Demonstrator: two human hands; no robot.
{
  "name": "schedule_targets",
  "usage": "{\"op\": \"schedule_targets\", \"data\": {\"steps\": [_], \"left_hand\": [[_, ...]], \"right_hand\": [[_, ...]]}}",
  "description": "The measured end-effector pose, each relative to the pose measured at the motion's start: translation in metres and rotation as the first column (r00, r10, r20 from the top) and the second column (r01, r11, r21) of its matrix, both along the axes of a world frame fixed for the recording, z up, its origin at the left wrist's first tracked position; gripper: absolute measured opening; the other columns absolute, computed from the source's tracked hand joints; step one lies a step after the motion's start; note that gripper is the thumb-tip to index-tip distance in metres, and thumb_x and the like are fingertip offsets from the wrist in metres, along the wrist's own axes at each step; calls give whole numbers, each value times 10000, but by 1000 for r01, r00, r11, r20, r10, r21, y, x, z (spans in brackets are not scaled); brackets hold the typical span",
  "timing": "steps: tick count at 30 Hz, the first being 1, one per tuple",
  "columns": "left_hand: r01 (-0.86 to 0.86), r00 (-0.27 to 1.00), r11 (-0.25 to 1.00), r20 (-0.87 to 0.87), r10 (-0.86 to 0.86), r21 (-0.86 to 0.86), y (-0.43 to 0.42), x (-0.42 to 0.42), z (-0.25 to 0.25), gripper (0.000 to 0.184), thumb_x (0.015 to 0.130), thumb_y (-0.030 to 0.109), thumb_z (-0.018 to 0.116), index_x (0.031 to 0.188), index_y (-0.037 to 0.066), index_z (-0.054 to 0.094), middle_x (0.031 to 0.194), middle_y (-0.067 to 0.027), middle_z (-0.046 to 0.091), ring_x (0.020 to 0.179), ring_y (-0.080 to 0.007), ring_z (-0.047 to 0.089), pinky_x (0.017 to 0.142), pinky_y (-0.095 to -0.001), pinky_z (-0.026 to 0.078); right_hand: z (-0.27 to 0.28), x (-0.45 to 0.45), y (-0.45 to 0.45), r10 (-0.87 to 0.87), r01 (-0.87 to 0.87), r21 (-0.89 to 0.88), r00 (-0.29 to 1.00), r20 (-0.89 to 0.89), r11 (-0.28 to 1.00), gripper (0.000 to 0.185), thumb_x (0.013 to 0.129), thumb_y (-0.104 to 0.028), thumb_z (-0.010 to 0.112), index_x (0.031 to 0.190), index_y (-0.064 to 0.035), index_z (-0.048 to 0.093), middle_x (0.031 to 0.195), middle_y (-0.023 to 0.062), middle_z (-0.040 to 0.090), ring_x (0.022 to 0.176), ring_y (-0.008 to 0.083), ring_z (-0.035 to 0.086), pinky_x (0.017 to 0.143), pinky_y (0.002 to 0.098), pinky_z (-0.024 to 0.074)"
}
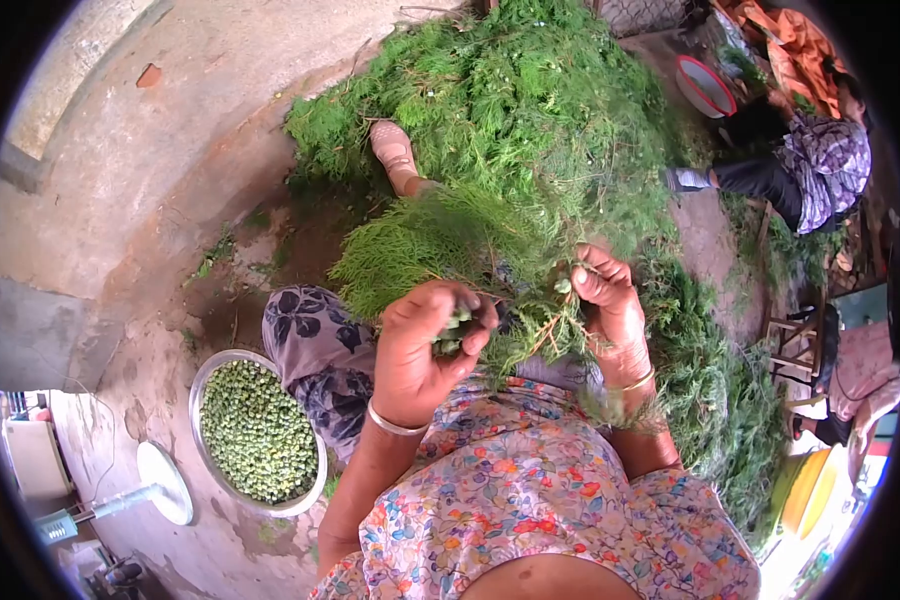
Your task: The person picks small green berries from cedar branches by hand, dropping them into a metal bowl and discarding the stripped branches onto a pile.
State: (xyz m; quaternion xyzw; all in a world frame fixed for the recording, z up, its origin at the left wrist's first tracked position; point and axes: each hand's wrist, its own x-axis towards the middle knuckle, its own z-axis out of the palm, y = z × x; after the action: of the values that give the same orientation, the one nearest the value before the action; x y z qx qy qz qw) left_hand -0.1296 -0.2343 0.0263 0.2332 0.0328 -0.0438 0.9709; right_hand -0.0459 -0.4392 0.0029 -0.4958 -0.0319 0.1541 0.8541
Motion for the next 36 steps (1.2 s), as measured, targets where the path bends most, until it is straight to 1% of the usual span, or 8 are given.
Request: {"op": "schedule_targets", "data": {"steps": [3, 6, 11, 16, 19, 30, 34, 36], "left_hand": [[-31, 998, 931, -37, 48, 364, -16, 5, -2, 145, 883, 123, 592, 889, -22, 600, 769, -121, 596, 610, -113, 528, 438, -202, 391], [-31, 997, 587, -14, 72, 809, -31, 8, 6, 126, 810, 91, 686, 789, -19, 627, 619, 22, 542, 529, -30, 447, 473, -200, 349], [-201, 979, 333, 204, 27, 921, -33, 14, -16, 197, 811, 80, 681, 694, -24, 561, 596, 49, 468, 550, -14, 381, 456, -235, 296], [-84, 996, 638, 64, 54, 765, -28, 6, -14, 236, 844, 114, 620, 656, 4, 530, 614, 15, 508, 540, -24, 408, 436, -221, 298], [-45, 980, 976, -182, 85, 214, -17, 1, -16, 101, 836, 69, 591, 863, -28, 598, 747, -149, 627, 558, -133, 566, 401, -204, 388], [-70, 995, 932, -47, 93, 356, -30, 6, 0, 135, 796, 16, 654, 902, -54, 608, 715, -127, 600, 536, -85, 513, 406, -187, 362], [-373, 924, 302, 323, 204, 877, -44, 14, -4, 179, 734, 29, 758, 829, -49, 628, 630, -11, 578, 581, -31, 503, 478, -205, 386], [-422, 901, 251, 371, 226, 871, -49, 15, -8, 195, 742, 59, 763, 791, -50, 610, 623, -1, 575, 592, -32, 500, 516, -204, 408]], "right_hand": [[3, -5, 5, 60, -59, -44, 998, 20, 997, 209, 792, -65, 710, 980, -4, 640, 855, 7, 650, 747, 72, 556, 712, 219, 447], [6, -10, 10, 81, -69, -164, 994, 72, 984, 185, 791, -60, 712, 955, -11, 639, 822, -10, 628, 750, 64, 533, 693, 218, 440], [14, -13, 14, 217, -95, -455, 950, 224, 885, 135, 792, -43, 691, 907, 3, 637, 803, -14, 619, 746, 61, 524, 684, 226, 436], [9, -18, 22, 51, -57, -86, 996, -66, 995, 178, 804, -43, 686, 971, 4, 645, 795, -4, 629, 726, 81, 553, 689, 237, 454], [-8, -3, 4, 11, -3, 98, 996, -86, 995, 234, 793, -46, 698, 1015, -9, 633, 856, 37, 667, 730, 99, 594, 685, 232, 473], [8, -8, 0, 205, -194, 109, 973, -107, 975, 282, 840, -125, 646, 1069, 37, 621, 891, 62, 676, 714, 117, 612, 649, 257, 504], [7, -20, 13, 141, -142, -4, 986, -85, 990, 287, 853, -86, 631, 1112, 35, 611, 894, 68, 671, 767, 114, 601, 709, 254, 486], [3, -22, 13, 164, -164, -15, 986, -38, 986, 280, 862, -65, 618, 1121, 42, 609, 914, 73, 670, 805, 108, 591, 748, 254, 478]]}}
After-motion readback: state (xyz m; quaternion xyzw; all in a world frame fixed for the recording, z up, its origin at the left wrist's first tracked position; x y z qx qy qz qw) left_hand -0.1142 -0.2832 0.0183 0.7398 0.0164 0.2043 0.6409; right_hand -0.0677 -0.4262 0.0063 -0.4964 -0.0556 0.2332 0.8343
